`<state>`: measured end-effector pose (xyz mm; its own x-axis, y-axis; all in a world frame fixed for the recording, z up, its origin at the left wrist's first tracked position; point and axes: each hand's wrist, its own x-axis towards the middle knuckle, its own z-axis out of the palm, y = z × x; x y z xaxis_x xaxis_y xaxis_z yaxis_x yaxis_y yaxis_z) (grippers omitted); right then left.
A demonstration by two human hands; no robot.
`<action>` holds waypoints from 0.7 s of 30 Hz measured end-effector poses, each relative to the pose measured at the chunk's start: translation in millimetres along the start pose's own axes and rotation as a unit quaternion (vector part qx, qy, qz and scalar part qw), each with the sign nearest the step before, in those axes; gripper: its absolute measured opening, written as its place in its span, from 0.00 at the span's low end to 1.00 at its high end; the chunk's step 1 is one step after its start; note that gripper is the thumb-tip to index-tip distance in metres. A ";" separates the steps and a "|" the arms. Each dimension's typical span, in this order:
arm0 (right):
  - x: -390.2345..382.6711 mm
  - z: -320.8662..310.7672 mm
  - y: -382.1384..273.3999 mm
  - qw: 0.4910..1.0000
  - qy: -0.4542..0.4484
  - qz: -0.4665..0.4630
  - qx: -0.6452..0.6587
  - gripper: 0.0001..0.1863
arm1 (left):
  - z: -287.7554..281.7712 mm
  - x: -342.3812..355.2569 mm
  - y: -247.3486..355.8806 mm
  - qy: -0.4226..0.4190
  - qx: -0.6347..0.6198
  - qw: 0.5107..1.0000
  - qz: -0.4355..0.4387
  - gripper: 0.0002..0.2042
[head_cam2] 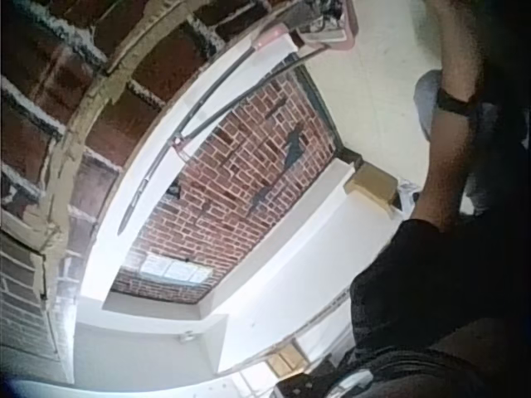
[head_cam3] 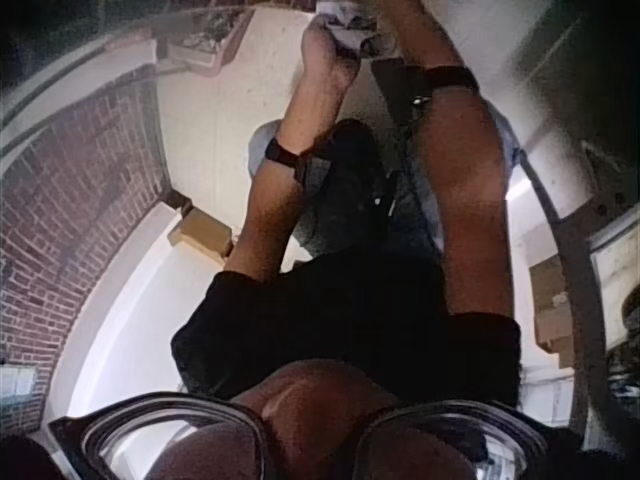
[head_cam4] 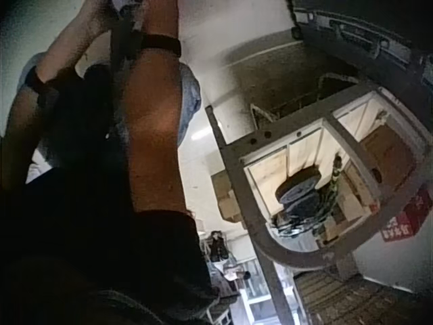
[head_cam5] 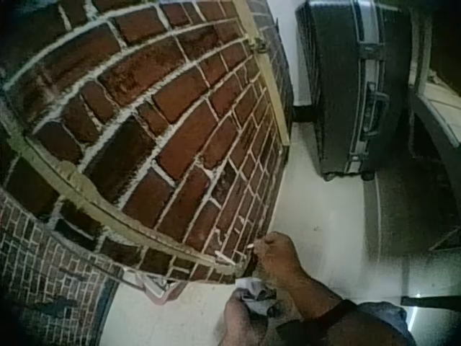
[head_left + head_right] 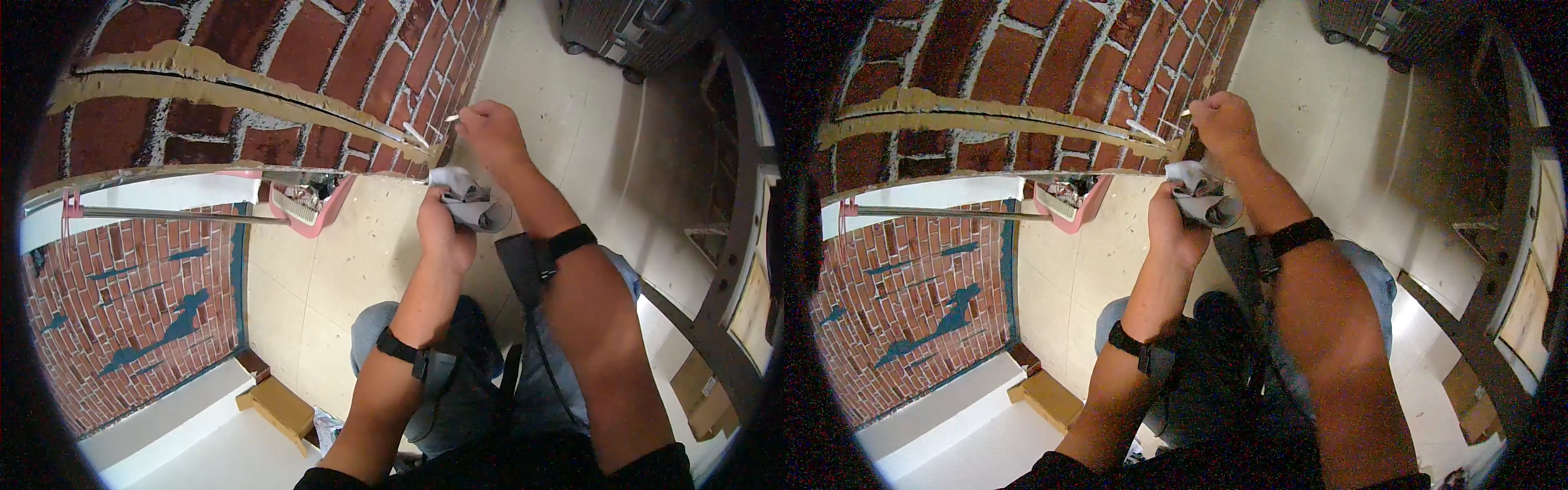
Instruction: Applying or smoothing grout in the grooves of a brick wall using a cloth and fingers.
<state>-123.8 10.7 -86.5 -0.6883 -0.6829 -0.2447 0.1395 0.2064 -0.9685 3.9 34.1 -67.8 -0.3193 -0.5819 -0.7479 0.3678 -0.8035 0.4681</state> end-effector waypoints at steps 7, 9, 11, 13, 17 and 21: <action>-0.6 -25.0 -31.3 0.953 -0.293 0.077 0.017 0.08 | 10.4 -6.6 -1.2 -0.021 0.003 1.000 -0.012 0.15; -5.2 -36.2 -47.2 0.925 -0.371 0.074 -0.043 0.09 | 16.7 -12.7 -7.4 -0.060 -0.014 0.998 -0.016 0.15; -25.7 -25.2 -56.5 0.886 -0.448 0.066 -0.101 0.10 | 9.4 -7.7 -17.6 -0.044 -0.013 0.999 -0.018 0.14; -54.5 2.8 -61.2 0.878 -0.448 -0.108 0.127 0.12 | -1.2 -3.2 -25.1 -0.027 -0.013 0.999 -0.021 0.13; -42.2 -25.0 -88.8 0.873 -0.465 -0.001 -0.147 0.14 | 1.5 -2.5 -23.4 -0.028 -0.028 0.998 -0.038 0.12; -30.5 -43.5 -43.5 0.926 -0.284 -0.111 -0.223 0.22 | 4.6 -2.2 -6.6 -0.041 -0.025 0.998 -0.028 0.14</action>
<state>-139.8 53.1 -34.8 -0.1624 -0.9754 -0.1488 -0.3563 0.1986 -0.9130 -1.8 40.2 -67.1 -0.4109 -0.5455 -0.7305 0.3888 -0.8296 0.4008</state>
